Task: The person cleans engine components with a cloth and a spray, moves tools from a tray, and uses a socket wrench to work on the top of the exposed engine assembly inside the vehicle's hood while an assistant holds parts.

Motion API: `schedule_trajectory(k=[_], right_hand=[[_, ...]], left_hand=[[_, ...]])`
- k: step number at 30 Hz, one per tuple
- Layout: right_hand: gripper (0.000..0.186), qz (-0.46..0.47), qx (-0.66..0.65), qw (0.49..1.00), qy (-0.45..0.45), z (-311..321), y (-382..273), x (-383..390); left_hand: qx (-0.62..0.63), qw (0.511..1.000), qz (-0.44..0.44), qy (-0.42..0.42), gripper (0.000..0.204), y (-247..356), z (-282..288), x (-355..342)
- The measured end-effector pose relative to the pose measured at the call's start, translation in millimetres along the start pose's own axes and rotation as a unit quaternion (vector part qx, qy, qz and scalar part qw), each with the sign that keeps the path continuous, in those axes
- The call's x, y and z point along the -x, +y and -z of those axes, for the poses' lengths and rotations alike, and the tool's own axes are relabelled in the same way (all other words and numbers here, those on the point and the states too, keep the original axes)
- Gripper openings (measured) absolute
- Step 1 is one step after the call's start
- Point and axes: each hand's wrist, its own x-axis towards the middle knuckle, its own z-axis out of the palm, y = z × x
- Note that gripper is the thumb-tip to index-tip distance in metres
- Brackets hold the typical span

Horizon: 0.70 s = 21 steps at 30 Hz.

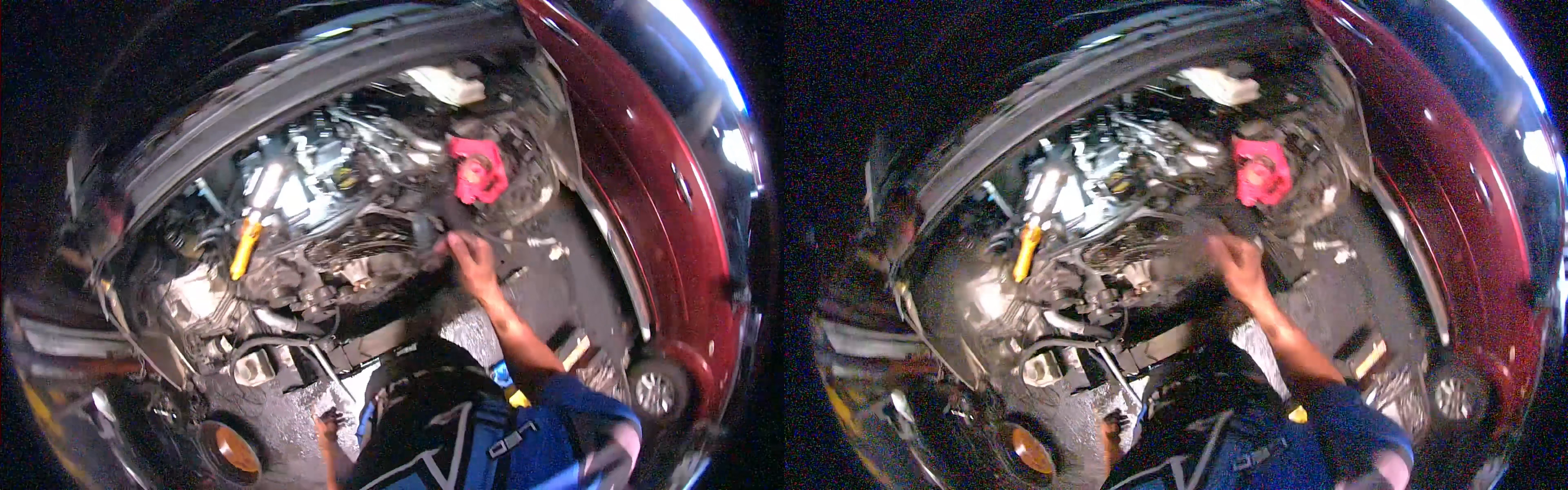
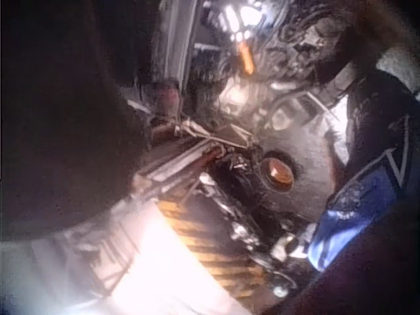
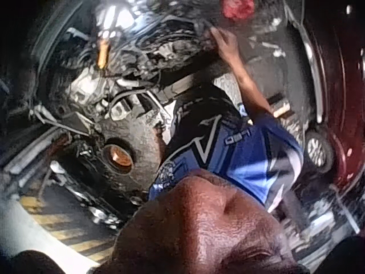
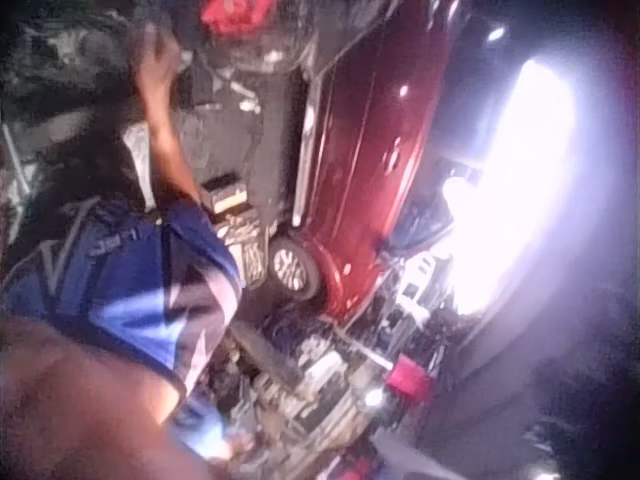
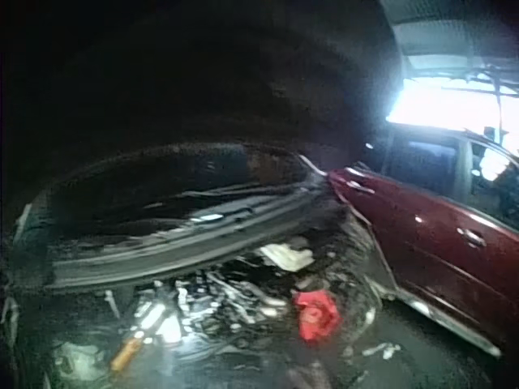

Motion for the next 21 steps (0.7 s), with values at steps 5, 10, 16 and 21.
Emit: schedule_trajectory(k=[5,10,16,21], right_hand=[[0.036,0.049,0.063,0.995,0.055,18,29,-32],[0.03,0.069,0.04,0.983,0.164,51,63,-19],[0.035,-0.06,0.219,0.945,0.237,92,148,100],[0.037,-0.419,0.321,0.845,0.08,121,306,354]], left_hand=[[-0.275,0.959,0.03,-0.064,0.041,25,-49,-4],[-0.373,0.915,0.052,-0.141,0.039,86,-65,-47],[-0.449,0.865,0.073,-0.211,0.038,139,-70,-107],[-0.533,0.792,0.068,-0.289,0.036,165,-103,-139]])
